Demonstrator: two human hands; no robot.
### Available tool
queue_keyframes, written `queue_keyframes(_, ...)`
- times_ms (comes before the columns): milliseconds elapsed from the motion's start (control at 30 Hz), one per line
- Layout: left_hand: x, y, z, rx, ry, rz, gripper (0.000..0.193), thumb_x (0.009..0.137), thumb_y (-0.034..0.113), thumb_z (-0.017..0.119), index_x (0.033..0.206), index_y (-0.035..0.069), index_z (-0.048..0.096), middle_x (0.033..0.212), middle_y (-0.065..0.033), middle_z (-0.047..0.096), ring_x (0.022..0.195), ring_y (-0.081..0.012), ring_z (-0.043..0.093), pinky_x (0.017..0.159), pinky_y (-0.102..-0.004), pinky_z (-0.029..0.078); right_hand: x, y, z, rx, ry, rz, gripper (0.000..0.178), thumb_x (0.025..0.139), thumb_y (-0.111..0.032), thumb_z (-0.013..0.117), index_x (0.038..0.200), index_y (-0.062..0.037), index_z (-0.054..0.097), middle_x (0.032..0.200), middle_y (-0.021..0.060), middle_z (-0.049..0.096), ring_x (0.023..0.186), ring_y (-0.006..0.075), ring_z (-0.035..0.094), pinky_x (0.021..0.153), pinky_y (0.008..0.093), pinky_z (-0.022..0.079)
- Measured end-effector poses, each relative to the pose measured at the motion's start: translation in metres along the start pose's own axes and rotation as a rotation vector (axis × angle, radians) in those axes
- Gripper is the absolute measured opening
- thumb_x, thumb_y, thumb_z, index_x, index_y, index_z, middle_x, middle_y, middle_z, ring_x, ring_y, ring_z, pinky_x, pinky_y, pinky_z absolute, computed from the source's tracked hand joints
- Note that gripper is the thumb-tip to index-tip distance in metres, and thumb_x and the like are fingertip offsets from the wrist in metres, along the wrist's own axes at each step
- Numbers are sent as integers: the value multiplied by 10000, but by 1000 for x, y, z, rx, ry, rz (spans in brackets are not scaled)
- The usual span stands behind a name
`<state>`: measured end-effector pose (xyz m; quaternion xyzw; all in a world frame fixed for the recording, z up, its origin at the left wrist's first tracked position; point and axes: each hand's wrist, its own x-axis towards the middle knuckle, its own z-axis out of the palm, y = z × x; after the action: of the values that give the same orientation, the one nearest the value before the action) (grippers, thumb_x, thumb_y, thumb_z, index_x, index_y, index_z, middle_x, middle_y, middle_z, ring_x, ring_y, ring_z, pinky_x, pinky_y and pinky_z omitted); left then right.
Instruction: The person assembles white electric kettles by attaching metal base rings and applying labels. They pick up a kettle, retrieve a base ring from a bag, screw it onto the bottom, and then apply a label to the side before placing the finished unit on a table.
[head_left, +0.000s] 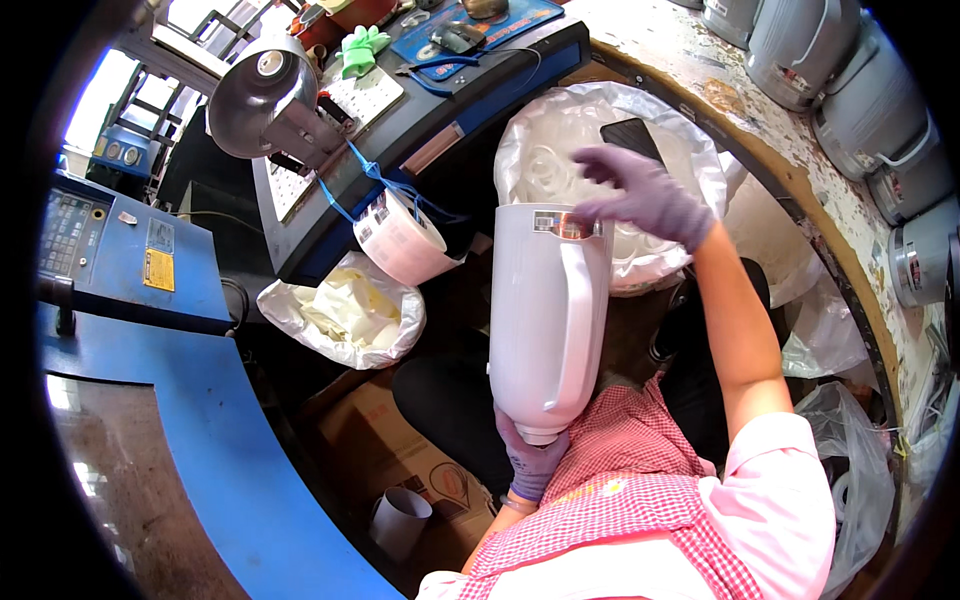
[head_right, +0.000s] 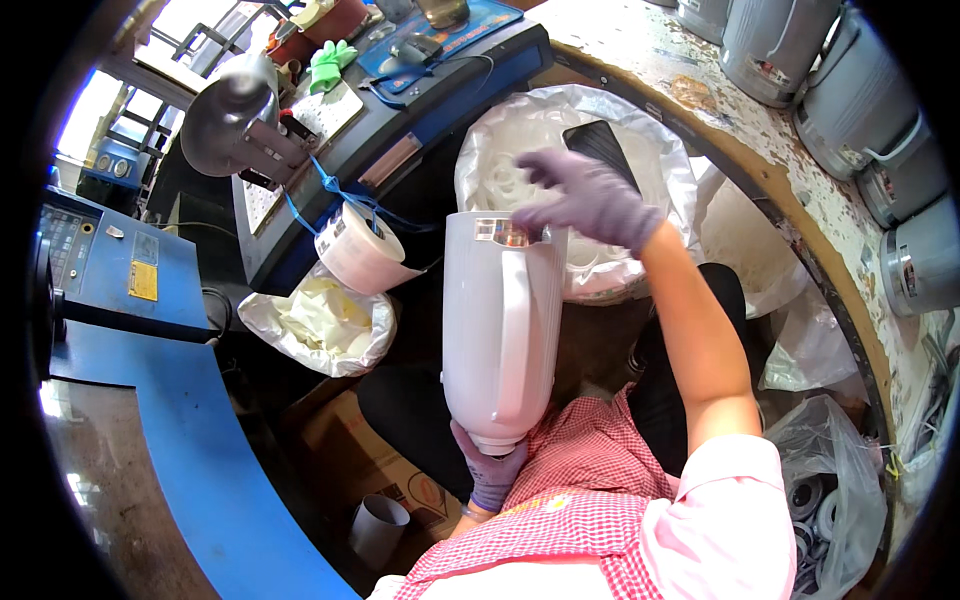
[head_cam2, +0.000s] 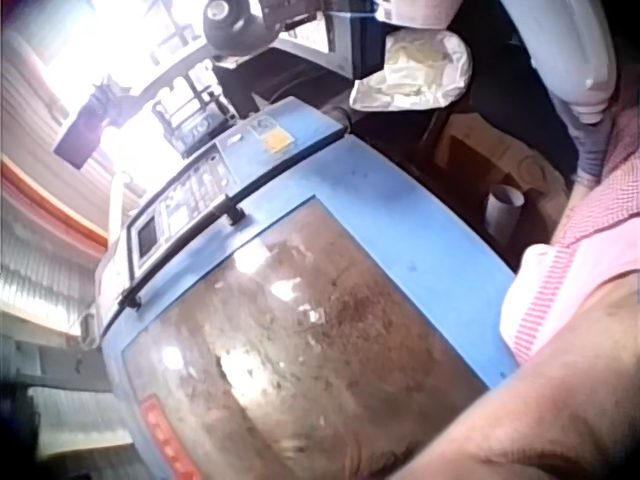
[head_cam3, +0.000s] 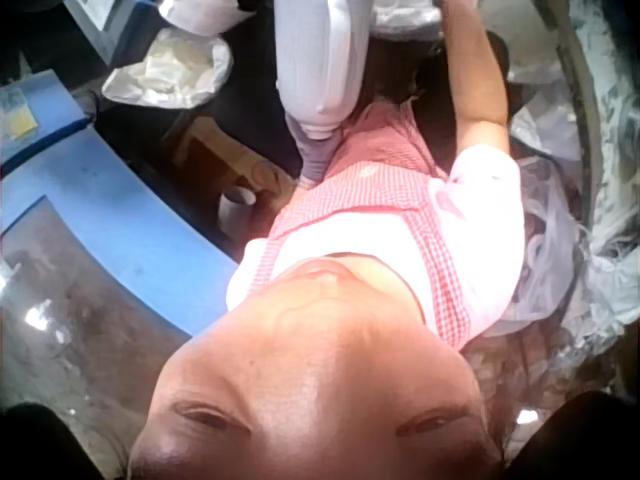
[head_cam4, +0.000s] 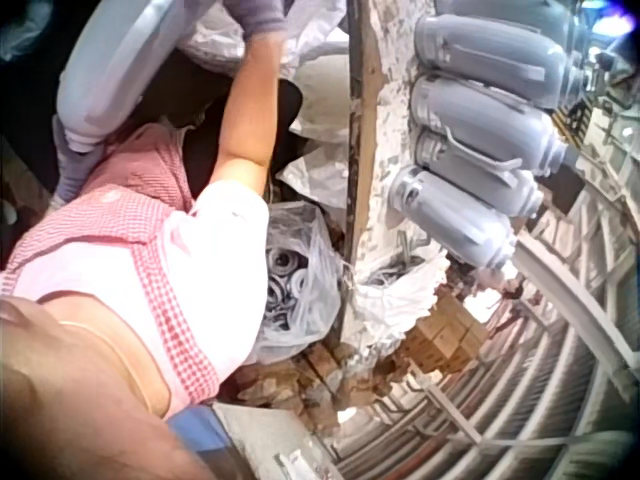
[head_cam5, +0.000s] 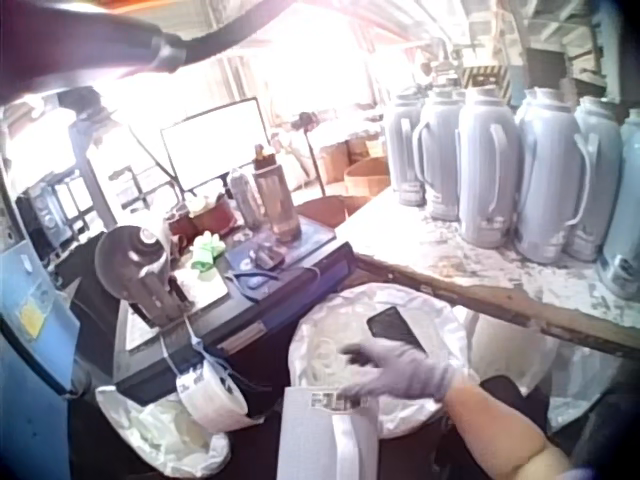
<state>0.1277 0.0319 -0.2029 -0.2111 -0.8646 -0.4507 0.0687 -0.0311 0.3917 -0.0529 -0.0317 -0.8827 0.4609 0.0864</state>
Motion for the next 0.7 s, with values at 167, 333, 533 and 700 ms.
queue_keyframes(167, 7, 15, -11, 21, 41, -19, 1157, 666, 101, 864, 1560, 4, 137, 1489, -252, 390, 1336, -367, 469, 1098, -449, 397, 62, -31, 21, -494, -235, 159, 555, 868, -560, 602, 1239, -150, 652, 1060, 201, 707, 1075, 292, 669, 964, 416, 503)
queue_keyframes(333, 24, 31, -85, -251, 140, -171, 1083, 632, 109, 878, 1529, 11, 279, 1465, -177, 465, 1304, -287, 506, 1094, -416, 423, 33, -12, -18, -227, 409, -569, 436, 850, -239, 694, 1268, -124, 643, 1222, 140, 643, 1094, 325, 624, 909, 452, 517)
queue_keyframes(533, 114, 48, -223, -650, 185, -363, 669, 915, 462, 544, 1355, -42, 523, 1247, -146, 634, 1108, -217, 619, 957, -341, 487, -56, -92, -53, -665, 44, -1171, 489, 759, -218, 703, 1244, -168, 672, 1083, 57, 651, 928, 204, 637, 764, 371, 526)
queue_keyframes(700, 288, 45, -233, -937, 96, -12, 443, 1022, 234, 524, 1361, -52, 523, 1108, -85, 656, 941, -150, 638, 812, -256, 497, -36, -52, -50, 4, 191, -739, 325, 828, -87, 676, 1146, -20, 682, 750, 109, 678, 698, 267, 694, 636, 344, 540)
